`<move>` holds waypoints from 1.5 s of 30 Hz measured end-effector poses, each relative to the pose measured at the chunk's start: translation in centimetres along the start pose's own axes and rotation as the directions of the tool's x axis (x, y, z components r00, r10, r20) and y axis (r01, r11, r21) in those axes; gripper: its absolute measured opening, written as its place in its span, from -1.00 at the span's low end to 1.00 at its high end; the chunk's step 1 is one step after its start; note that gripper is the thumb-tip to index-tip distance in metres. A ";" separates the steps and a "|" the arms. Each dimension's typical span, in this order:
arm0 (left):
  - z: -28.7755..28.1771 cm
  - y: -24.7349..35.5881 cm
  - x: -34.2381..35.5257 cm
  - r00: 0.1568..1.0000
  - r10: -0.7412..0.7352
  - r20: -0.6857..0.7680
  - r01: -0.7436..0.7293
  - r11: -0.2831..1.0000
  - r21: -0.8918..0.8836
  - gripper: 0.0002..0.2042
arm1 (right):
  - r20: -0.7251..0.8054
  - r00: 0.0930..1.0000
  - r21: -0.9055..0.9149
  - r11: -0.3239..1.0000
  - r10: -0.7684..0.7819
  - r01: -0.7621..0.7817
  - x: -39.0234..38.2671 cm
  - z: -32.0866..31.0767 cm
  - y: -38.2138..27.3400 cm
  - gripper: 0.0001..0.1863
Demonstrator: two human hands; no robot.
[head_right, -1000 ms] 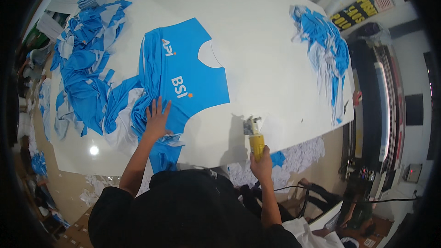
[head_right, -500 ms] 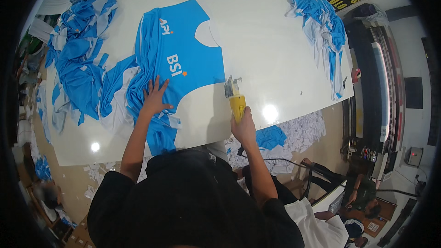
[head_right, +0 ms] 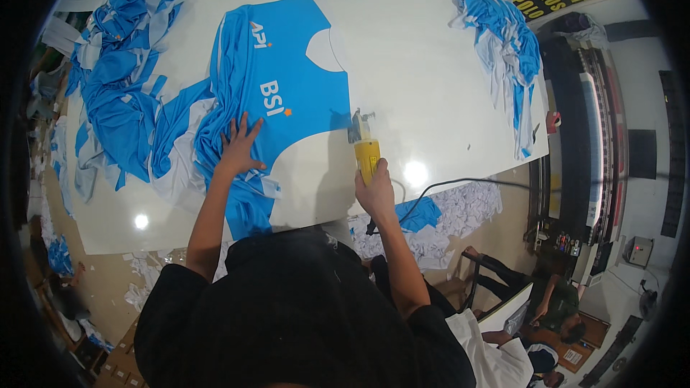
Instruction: The person uses a yellow electric fabric cutter to cut a large piece of blue fabric laid out on a white table. They guide the tool along the fabric's edges to separate the main piece from the surrounding material, occasionally adjusting the fabric with their left hand. The person continues cutting different sections of the blue material throughout the video.
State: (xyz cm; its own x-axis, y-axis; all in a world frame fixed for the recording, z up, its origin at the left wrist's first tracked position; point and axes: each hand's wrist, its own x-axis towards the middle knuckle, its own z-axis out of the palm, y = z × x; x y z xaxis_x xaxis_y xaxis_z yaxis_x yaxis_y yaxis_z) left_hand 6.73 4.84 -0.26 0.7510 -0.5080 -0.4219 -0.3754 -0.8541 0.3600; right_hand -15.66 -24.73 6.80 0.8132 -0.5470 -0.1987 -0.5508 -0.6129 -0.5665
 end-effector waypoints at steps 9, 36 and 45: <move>-0.2 0.1 -0.1 1.000 -0.003 0.000 0.003 1.000 0.003 0.40 | 0.000 0.999 -0.037 0.998 -0.046 0.046 2.7 0.2 -0.4 -0.45; -0.8 -1.7 -0.9 1.000 0.019 0.009 -0.019 0.999 -0.031 0.26 | 0.078 0.981 -0.132 0.974 -0.177 0.186 20.1 -1.2 -2.9 -0.38; -0.6 -0.1 -1.3 0.978 -0.122 -0.171 0.089 0.979 -0.185 -0.22 | 0.312 0.902 -0.137 0.926 -0.298 0.353 15.5 -6.5 2.0 -0.38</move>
State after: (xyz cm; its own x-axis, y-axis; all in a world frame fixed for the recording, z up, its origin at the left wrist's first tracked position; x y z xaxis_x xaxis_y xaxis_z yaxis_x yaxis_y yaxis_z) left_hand 6.13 5.66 0.72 0.8727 -0.3737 -0.3142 -0.1999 -0.8606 0.4685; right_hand -5.38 -38.13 7.79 0.9564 -0.1336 -0.2599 -0.2489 -0.8385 -0.4847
